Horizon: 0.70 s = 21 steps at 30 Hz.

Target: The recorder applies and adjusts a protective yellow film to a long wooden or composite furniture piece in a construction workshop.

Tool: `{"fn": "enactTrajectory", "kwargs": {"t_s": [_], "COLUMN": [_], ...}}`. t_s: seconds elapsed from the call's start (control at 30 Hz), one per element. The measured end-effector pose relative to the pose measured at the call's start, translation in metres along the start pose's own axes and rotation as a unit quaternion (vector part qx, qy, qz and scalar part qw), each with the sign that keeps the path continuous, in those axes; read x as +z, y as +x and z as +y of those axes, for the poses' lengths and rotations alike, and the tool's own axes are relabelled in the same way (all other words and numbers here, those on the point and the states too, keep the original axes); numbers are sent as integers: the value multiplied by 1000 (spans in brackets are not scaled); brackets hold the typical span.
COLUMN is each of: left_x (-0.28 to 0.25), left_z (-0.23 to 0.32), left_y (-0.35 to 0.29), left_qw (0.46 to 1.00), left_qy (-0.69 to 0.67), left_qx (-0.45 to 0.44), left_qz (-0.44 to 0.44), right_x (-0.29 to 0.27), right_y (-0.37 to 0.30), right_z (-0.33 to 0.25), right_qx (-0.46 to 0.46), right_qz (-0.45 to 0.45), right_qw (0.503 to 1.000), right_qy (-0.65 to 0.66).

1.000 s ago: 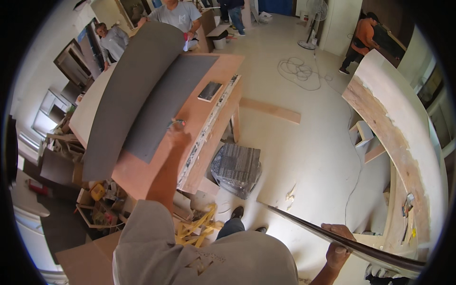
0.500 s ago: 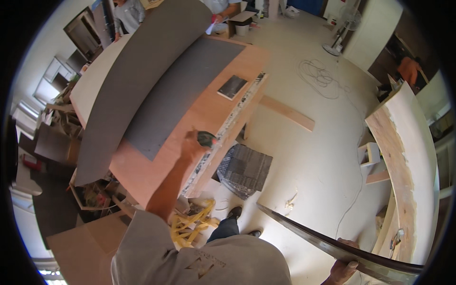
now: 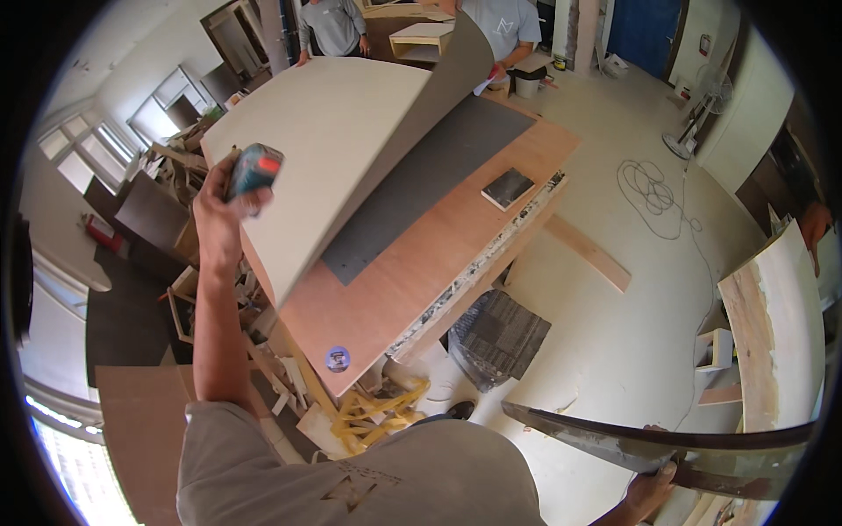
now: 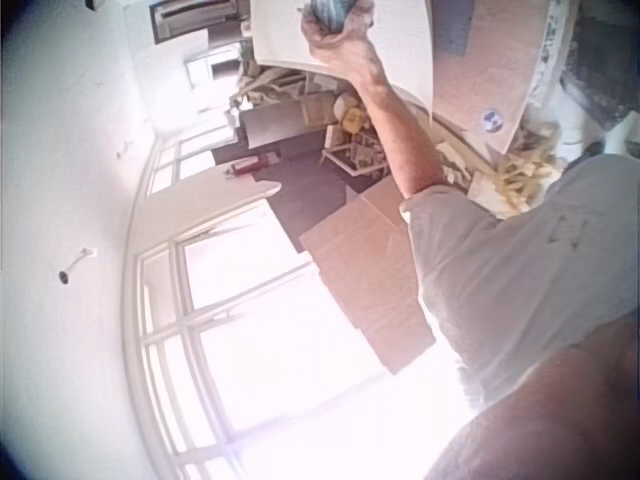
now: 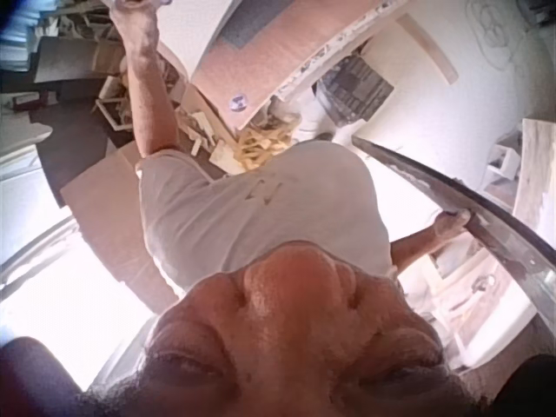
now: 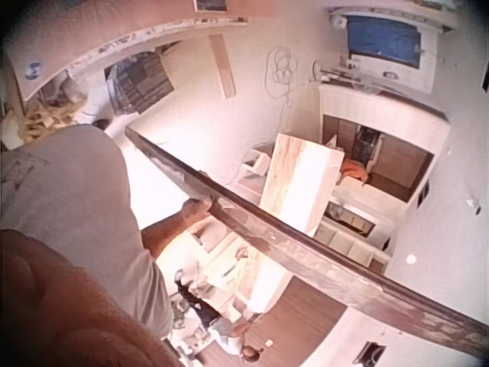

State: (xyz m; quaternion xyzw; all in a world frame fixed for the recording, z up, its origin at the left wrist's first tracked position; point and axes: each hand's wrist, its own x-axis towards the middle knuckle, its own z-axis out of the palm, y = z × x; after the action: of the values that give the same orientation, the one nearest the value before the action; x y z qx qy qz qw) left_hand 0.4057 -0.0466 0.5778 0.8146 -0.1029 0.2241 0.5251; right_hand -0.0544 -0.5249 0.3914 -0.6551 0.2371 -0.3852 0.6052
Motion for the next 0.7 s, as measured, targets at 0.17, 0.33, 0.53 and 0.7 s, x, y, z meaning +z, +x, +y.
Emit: {"fn": "enactTrajectory", "kwargs": {"t_s": [0.17, 0.33, 0.53, 0.7], "left_x": [-14, 69, 150, 138], "left_z": [-168, -326, -378, -409], "left_y": [70, 37, -3, 2], "left_qw": [985, 935, 838, 811], "left_qy": [20, 155, 439, 471], "left_qx": [-168, -307, -322, -346], "left_qz": [-19, 81, 41, 12], "right_x": [30, 19, -4, 26], "right_y": [2, -14, -42, -50], "right_z": [-12, -8, 15, -8], "right_qx": [-24, -5, -24, 23], "right_qz": [2, 39, 141, 137], "right_qw": [1000, 999, 990, 977], "right_qy": [-19, -13, -12, -161]}}
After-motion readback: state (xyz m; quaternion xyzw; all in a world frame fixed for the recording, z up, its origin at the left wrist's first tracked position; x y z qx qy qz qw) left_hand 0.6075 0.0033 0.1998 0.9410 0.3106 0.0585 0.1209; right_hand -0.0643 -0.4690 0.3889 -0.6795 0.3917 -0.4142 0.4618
